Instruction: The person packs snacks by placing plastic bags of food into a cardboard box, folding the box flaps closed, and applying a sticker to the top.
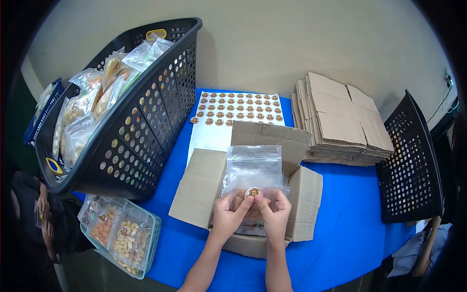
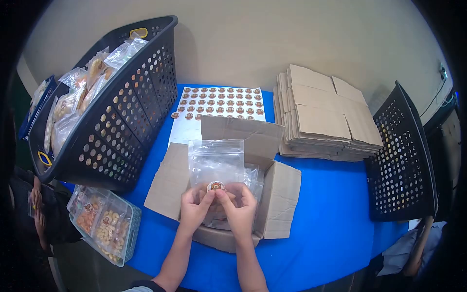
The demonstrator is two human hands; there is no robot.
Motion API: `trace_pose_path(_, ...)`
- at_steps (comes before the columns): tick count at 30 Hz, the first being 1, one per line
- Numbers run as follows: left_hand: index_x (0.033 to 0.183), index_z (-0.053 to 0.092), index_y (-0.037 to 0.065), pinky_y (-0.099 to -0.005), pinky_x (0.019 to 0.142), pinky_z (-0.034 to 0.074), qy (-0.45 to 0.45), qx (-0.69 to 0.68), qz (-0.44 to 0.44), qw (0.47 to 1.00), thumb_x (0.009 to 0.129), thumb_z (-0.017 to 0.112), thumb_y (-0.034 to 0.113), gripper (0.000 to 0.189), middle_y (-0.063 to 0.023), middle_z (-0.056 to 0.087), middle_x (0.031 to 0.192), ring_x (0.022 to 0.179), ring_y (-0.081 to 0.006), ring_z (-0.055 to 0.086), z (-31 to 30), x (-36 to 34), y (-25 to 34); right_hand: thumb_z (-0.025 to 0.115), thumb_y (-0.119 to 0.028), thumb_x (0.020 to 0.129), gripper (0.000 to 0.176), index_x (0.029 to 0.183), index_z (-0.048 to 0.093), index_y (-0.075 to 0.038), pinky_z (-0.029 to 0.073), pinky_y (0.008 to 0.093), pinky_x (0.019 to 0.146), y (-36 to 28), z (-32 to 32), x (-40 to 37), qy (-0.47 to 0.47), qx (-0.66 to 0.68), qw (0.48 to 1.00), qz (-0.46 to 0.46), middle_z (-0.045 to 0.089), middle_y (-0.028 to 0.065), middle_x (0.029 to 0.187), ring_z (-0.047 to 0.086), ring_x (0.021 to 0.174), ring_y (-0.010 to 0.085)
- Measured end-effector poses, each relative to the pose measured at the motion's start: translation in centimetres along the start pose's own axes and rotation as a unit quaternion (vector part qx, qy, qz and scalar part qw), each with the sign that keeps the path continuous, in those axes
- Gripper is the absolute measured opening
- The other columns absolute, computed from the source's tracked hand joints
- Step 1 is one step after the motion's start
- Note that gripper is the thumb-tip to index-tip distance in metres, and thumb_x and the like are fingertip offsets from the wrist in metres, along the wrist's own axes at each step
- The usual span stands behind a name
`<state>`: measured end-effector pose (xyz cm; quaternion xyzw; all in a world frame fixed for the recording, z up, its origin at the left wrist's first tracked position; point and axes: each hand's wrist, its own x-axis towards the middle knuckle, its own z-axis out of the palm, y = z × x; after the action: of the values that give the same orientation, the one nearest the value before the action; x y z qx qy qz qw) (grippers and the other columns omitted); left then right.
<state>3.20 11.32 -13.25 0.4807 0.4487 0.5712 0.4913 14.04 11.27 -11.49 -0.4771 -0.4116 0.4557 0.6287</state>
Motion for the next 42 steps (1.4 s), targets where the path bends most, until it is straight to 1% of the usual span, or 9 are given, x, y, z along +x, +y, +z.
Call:
trace_pose_path(3, 0.084, 0.061, -0.003, -0.0196, 0.052, 0.041, 0.006, -0.024, -0.027, 0.999, 0.086, 0.058, 0.019, 0.022, -0.0034, 0.061, 0.071, 0.063, -0.0046, 0.054, 0.2, 0.0, -0.2, 0.064, -0.009, 0.081, 0.014, 0.085, 0.061, 0.004, 0.047, 0.0202, 0.059, -0.8, 0.0, 0.1, -0.012, -0.002, 1.0, 0.012, 0.063, 0.0067, 0.078, 0.058, 0.068, 0.0087)
trace_pose_path(6, 0.096, 0.058, -0.003, -0.0174, 0.056, 0.044, -0.038, 0.019, -0.03, 0.999, 0.089, 0.053, 0.013, 0.018, -0.0019, 0.061, 0.077, 0.066, -0.0034, 0.054, 0.0, -0.1, 0.0, 0.064, -0.008, 0.081, 0.013, 0.085, 0.062, 0.004, 0.048, 0.0206, 0.06, -1.1, -0.1, 0.0, -0.007, -0.009, 1.0, 0.01, 0.063, 0.0079, 0.079, 0.059, 0.069, 0.0093)
trace_pose_path(10, 0.093, 0.059, -0.004, -0.0196, 0.056, 0.044, -0.03, 0.004, -0.027, 0.999, 0.089, 0.051, 0.013, 0.019, -0.0031, 0.061, 0.075, 0.065, -0.0047, 0.055, 0.3, -0.2, -0.5, 0.064, -0.006, 0.08, 0.012, 0.083, 0.063, 0.005, 0.048, 0.021, 0.061, -0.6, -0.5, 0.1, 0.014, -0.057, 0.998, -0.025, 0.064, 0.008, 0.077, 0.059, 0.069, 0.0094)
trace_pose_path(16, 0.084, 0.059, -0.004, -0.0219, 0.051, 0.042, 0.008, 0.022, 0.006, 1.0, 0.087, 0.054, 0.014, 0.018, -0.0047, 0.06, 0.07, 0.061, -0.0052, 0.053, 0.2, -0.4, -0.5, 0.065, -0.006, 0.078, 0.01, 0.082, 0.063, 0.003, 0.046, 0.0211, 0.061, -1.6, -0.6, 0.3, -0.021, -0.012, 0.999, 0.035, 0.063, 0.007, 0.075, 0.059, 0.069, 0.0094)
trace_pose_path(19, 0.082, 0.059, -0.003, -0.0208, 0.048, 0.04, 0.013, 0.001, -0.006, 1.0, 0.087, 0.055, 0.014, 0.019, -0.003, 0.059, 0.066, 0.059, -0.004, 0.051, -0.1, -0.4, -0.5, 0.068, -0.006, 0.076, 0.011, 0.082, 0.063, 0.002, 0.046, 0.0221, 0.064, -1.3, -2.4, 0.7, -0.139, -0.053, 0.988, 0.039, 0.063, 0.006, 0.075, 0.059, 0.071, 0.0097)
trace_pose_path(30, 0.078, 0.061, -0.001, -0.0217, 0.044, 0.033, -0.011, 0.055, -0.006, 0.998, 0.089, 0.054, 0.025, 0.029, 0.0012, 0.051, 0.057, 0.051, -0.0021, 0.042, -0.6, -0.3, -0.6, 0.064, -0.008, 0.08, 0.012, 0.082, 0.063, 0.004, 0.046, 0.0219, 0.061, -1.1, -1.1, -0.2, -0.038, -0.039, 0.997, 0.055, 0.064, 0.0063, 0.075, 0.059, 0.067, 0.0093)
trace_pose_path(36, 0.079, 0.061, 0.0, -0.0222, 0.047, 0.034, -0.032, -0.01, -0.086, 0.996, 0.087, 0.057, 0.023, 0.025, 0.0003, 0.051, 0.059, 0.054, -0.0045, 0.043, -1.0, -0.5, -0.3, 0.065, -0.007, 0.079, 0.01, 0.075, 0.06, 0.001, 0.044, 0.0193, 0.06, -1.5, -1.0, -0.3, -0.044, -0.041, 0.996, 0.066, 0.062, 0.0038, 0.071, 0.056, 0.067, 0.0062)
trace_pose_path(39, 0.08, 0.062, -0.001, -0.0215, 0.046, 0.033, -0.04, 0.054, 0.041, 0.997, 0.085, 0.06, 0.021, 0.023, 0.0008, 0.052, 0.06, 0.054, -0.0034, 0.043, -0.9, -0.6, -0.8, 0.067, -0.008, 0.077, 0.011, 0.075, 0.06, 0.001, 0.046, 0.021, 0.061, -1.5, -1.1, -0.2, -0.05, -0.031, 0.997, 0.058, 0.063, 0.0051, 0.072, 0.058, 0.066, 0.0077)
trace_pose_path(42, 0.08, 0.063, 0.0, -0.021, 0.046, 0.033, -0.05, 0.076, 0.01, 0.996, 0.083, 0.063, 0.019, 0.019, 0.0008, 0.052, 0.061, 0.054, -0.0033, 0.043, -0.9, -0.7, 0.1, 0.067, -0.008, 0.077, 0.011, 0.076, 0.061, 0.002, 0.047, 0.0217, 0.061, -1.3, -1.0, -0.3, -0.036, -0.024, 0.998, 0.037, 0.063, 0.0057, 0.073, 0.059, 0.066, 0.0085)
